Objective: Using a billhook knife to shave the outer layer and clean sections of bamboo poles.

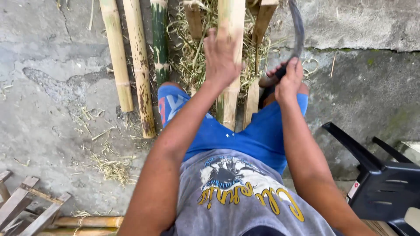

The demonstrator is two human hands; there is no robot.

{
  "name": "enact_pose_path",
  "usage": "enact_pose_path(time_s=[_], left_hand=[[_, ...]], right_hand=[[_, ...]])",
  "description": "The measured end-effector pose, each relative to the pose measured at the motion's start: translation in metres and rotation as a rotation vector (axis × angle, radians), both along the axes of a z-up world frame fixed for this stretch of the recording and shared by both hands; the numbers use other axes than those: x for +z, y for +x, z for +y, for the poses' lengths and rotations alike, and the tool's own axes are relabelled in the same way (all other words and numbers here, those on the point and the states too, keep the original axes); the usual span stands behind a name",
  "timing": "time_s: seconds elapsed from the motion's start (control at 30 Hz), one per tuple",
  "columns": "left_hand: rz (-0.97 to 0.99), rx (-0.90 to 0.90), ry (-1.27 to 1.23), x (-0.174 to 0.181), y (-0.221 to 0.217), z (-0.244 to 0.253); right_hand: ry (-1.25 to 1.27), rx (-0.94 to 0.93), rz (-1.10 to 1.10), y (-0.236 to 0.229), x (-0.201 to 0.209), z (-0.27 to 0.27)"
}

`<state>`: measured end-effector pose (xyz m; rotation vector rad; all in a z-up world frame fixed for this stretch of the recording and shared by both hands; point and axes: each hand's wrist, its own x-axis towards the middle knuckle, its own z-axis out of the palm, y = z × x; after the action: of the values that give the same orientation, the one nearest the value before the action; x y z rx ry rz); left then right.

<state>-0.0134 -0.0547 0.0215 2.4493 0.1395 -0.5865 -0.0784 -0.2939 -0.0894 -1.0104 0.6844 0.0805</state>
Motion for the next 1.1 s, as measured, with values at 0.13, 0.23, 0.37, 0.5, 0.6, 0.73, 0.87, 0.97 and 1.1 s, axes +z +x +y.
enact_pose_path(time_s=[0.13, 0.23, 0.37, 0.5, 0.6, 0.73, 0.87, 0.97, 1.1], left_hand=[[0.303, -1.312, 0.606, 0.074, 0.036, -0.004], [0.063, -1.729, 0.934, -0.037, 0.021, -0.030], [-0.002, -1.906, 1.274, -0.130, 0.035, -0.076], [0.127, -1.965, 0.896, -0.087, 0.055, -0.075], [0.246, -1.997, 0.687, -0.037, 0.064, -0.046], [0.373, -1.966, 0.647, 0.027, 0.081, -0.015], [0.484, -1.855, 0.664, 0.078, 0.110, 0.047], [0.561, -1.712, 0.701, 0.127, 0.131, 0.099], [0.647, -1.372, 0.689, 0.189, 0.142, 0.157]], right_hand=[[0.053, -0.139, 0.018, -0.013, 0.005, -0.010], [0.054, -0.177, 0.051, -0.022, 0.013, -0.011], [0.059, -0.186, 0.004, -0.034, 0.047, -0.012], [0.043, -0.235, 0.083, -0.065, 0.069, -0.034], [0.003, -0.273, 0.160, -0.089, 0.094, -0.045], [-0.061, -0.258, 0.233, -0.109, 0.129, -0.075], [-0.070, -0.282, 0.226, -0.111, 0.144, -0.102], [-0.147, -0.242, 0.240, -0.109, 0.159, -0.123], [-0.126, -0.326, 0.190, -0.086, 0.172, -0.159]])
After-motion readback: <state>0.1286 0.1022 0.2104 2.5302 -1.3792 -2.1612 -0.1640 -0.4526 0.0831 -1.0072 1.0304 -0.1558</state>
